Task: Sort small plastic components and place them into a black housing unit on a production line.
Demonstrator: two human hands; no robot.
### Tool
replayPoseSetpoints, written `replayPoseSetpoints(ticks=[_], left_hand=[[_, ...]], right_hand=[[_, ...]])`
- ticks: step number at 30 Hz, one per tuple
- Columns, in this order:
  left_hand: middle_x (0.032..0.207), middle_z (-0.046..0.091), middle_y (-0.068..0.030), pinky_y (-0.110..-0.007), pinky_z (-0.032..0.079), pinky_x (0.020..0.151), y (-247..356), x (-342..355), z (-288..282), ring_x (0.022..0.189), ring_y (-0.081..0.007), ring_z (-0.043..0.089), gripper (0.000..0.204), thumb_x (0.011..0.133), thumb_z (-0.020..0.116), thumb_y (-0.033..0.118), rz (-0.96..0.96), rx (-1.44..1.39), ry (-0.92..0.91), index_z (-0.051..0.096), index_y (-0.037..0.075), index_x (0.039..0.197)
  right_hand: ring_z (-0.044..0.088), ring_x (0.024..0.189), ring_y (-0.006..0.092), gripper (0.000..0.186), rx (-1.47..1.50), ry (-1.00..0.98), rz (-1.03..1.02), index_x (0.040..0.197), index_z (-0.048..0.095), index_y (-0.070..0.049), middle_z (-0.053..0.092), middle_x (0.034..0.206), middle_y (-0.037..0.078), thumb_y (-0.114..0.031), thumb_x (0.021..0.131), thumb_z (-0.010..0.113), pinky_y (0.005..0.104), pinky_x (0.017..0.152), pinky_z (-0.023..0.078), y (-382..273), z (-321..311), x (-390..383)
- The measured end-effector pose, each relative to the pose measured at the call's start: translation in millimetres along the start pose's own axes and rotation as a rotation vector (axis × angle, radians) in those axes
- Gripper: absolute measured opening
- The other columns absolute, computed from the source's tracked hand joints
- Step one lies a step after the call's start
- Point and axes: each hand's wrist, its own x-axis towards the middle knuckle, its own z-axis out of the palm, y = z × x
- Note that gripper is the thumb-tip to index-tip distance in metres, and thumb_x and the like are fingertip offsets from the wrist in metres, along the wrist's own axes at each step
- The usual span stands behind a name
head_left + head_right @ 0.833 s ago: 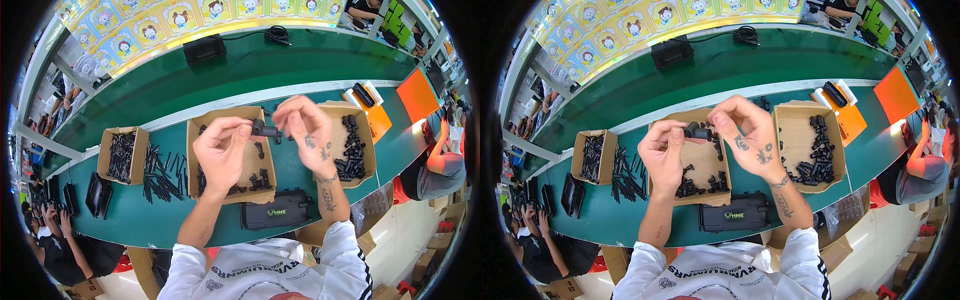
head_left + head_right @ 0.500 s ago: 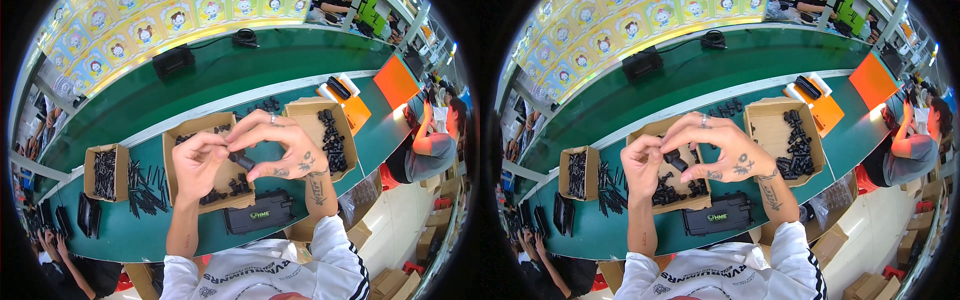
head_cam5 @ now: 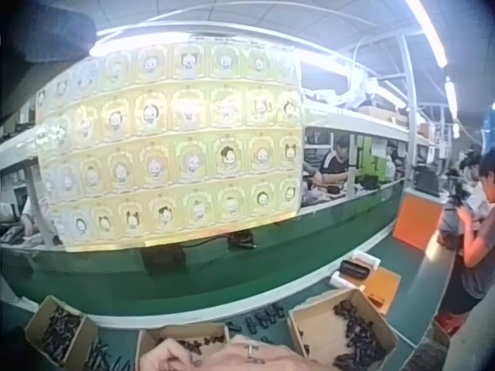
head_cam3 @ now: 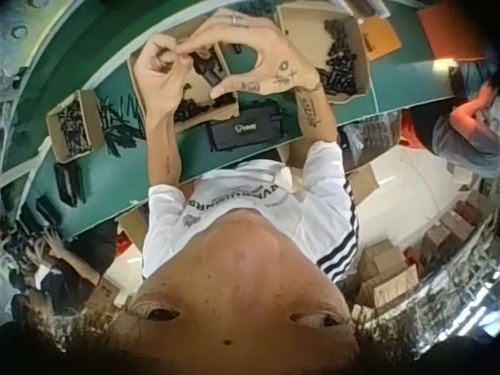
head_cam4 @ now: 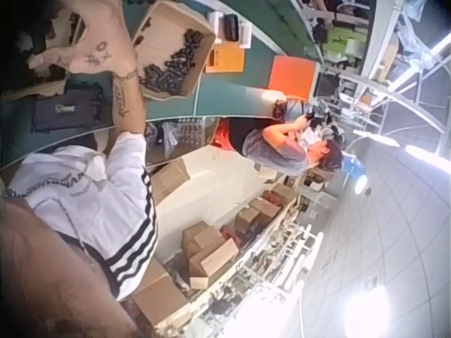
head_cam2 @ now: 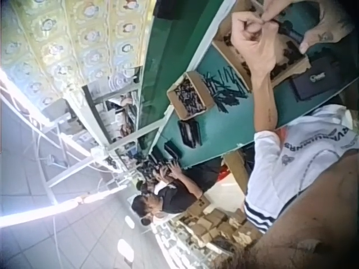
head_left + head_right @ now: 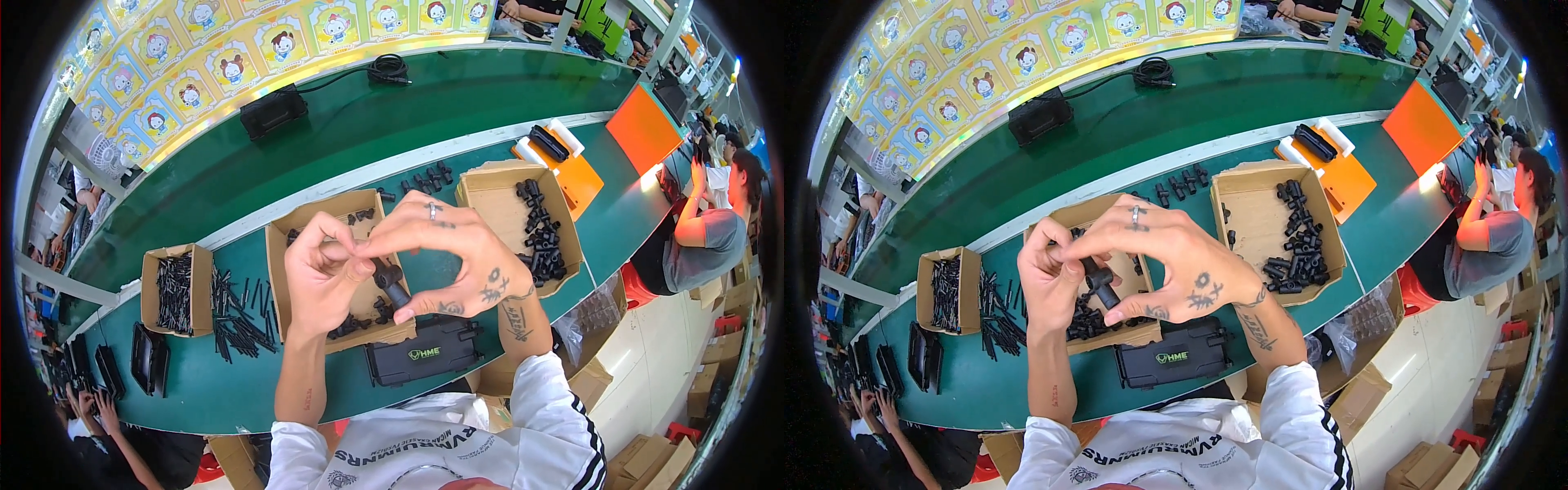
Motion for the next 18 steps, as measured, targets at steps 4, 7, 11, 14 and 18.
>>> replayPoseSetpoints(ticks=[4,7,11,14,18], left_hand=[[0.092,0.065,-0.0084,-0.028,0.051,0.080,-3.7,-4.1,13.7,0.088,-0.0143,0.067,0.043,0.086,0.080,0.023,0.039,-0.053,0.062,0.048,0.000,0.105],[0.110,0.061,-0.0110,-0.034,0.044,0.095,-9.1,-4.0,23.0,0.101,-0.0200,0.062,0.071,0.078,0.085,0.036,0.185,0.097,0.059,0.045,-0.002,0.123],[0.109,0.060,-0.0120,-0.033,0.046,0.087,-22.8,-2.4,31.3,0.093,-0.0190,0.058,0.076,0.083,0.077,0.050,0.372,0.241,0.171,0.043,-0.003,0.126],[0.106,0.060,-0.0133,-0.032,0.048,0.080,-31.3,-2.4,27.1,0.090,-0.0197,0.059,0.077,0.084,0.074,0.051,0.400,0.356,0.234,0.042,-0.004,0.126],[0.095,0.058,-0.0145,-0.033,0.049,0.069,-35.9,-2.5,17.9,0.078,-0.0215,0.058,0.073,0.086,0.068,0.059,0.437,0.546,0.238,0.046,-0.003,0.116]], right_hand=[[0.058,0.094,0.0169,0.084,0.278,0.128,0.210,0.126,0.061,0.000,0.068,0.114,0.008,-0.022,0.054,0.097,0.0273,0.080,0.043,-0.7,6.3,-1.2],[0.055,0.092,0.0110,0.086,0.477,0.258,0.256,0.130,0.058,-0.001,0.065,0.115,0.007,-0.020,0.055,0.097,0.0245,0.077,0.043,6.8,11.3,-1.2],[0.053,0.093,0.0089,0.083,0.668,0.329,0.289,0.130,0.058,-0.002,0.063,0.114,0.005,-0.014,0.057,0.097,0.0233,0.078,0.043,17.7,22.3,-1.1],[0.052,0.095,0.0093,0.082,0.821,0.358,0.347,0.129,0.058,-0.002,0.061,0.113,0.003,-0.011,0.057,0.096,0.0237,0.080,0.042,23.4,32.7,-0.3],[0.054,0.098,0.0100,0.081,0.867,0.337,0.429,0.126,0.059,-0.001,0.059,0.114,0.002,-0.008,0.054,0.096,0.0241,0.080,0.041,29.0,37.0,-1.4]])
